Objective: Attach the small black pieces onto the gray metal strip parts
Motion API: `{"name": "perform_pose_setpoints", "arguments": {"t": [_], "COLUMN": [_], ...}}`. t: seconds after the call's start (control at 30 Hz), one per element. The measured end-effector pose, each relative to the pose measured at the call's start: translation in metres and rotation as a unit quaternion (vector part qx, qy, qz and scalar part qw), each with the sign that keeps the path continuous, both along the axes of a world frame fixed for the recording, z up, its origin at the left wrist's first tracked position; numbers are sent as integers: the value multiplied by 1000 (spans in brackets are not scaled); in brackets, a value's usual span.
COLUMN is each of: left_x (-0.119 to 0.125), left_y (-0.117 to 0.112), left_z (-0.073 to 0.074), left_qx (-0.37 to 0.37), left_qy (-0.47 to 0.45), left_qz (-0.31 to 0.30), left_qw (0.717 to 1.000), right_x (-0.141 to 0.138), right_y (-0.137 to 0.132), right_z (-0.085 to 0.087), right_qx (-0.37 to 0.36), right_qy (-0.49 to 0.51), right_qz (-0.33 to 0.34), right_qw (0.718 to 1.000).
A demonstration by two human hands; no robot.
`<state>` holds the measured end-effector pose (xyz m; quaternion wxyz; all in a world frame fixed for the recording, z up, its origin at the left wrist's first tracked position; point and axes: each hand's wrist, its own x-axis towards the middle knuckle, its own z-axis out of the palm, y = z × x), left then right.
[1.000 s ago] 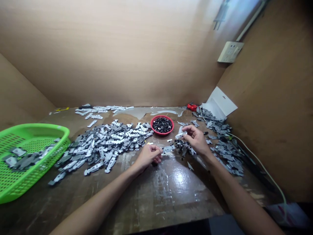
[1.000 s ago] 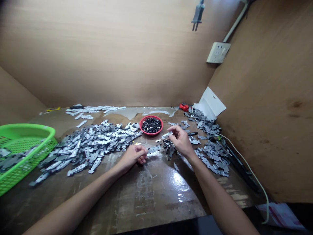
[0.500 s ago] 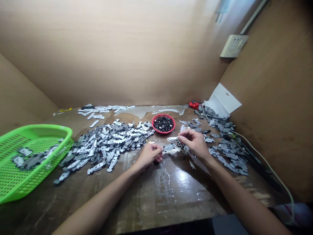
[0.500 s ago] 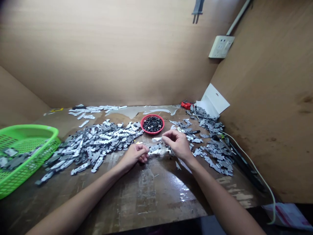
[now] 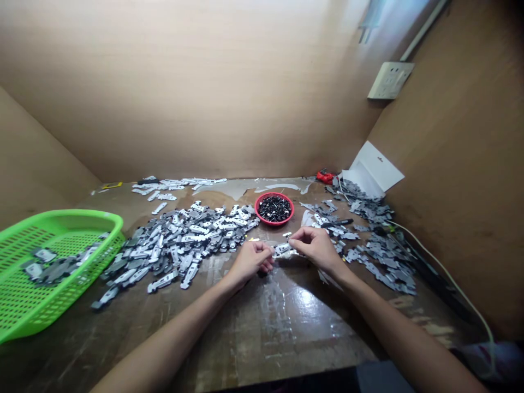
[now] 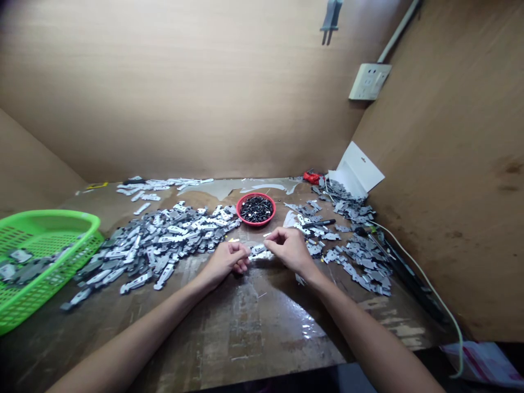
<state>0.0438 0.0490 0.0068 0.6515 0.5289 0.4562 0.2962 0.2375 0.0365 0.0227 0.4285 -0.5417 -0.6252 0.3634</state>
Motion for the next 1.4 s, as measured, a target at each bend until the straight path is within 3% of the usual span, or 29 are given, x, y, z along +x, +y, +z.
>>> {"name": "perform_pose_setpoints", "arguments": {"t": [0.33, 0.63, 0.77, 0.97, 1.07, 1.27, 1.4], "left_x": [-1, -4, -5, -5, -6, -7, -7], "left_y": [0, 3, 2, 2, 2, 3, 2], "left_z": [-2, -10, -11, -12, -13, -13, -11], "left_qx": [-3, -9, 8, 24, 34, 36, 24], "left_qy": [-6, -38, -51, -44, -46, -48, -53], "left_qz": [12, 46, 37, 28, 19, 26, 47], "left_qw": [1000, 998, 998, 998, 998, 998, 997], "right_x": [-3, 2, 3, 9, 7, -3, -7], "right_y": [2, 8, 9, 10, 9, 10, 8], "right_z": [-5, -12, -14, -16, -18, -24, -22], "right_qx": [-69, -36, -109, -245, -238, -148, -156], "right_qy": [78, 15, 83, 171, 166, 84, 83], "right_qz": [3, -14, 2, 101, 102, 58, 61], "right_qw": [995, 999, 991, 949, 952, 984, 982]}}
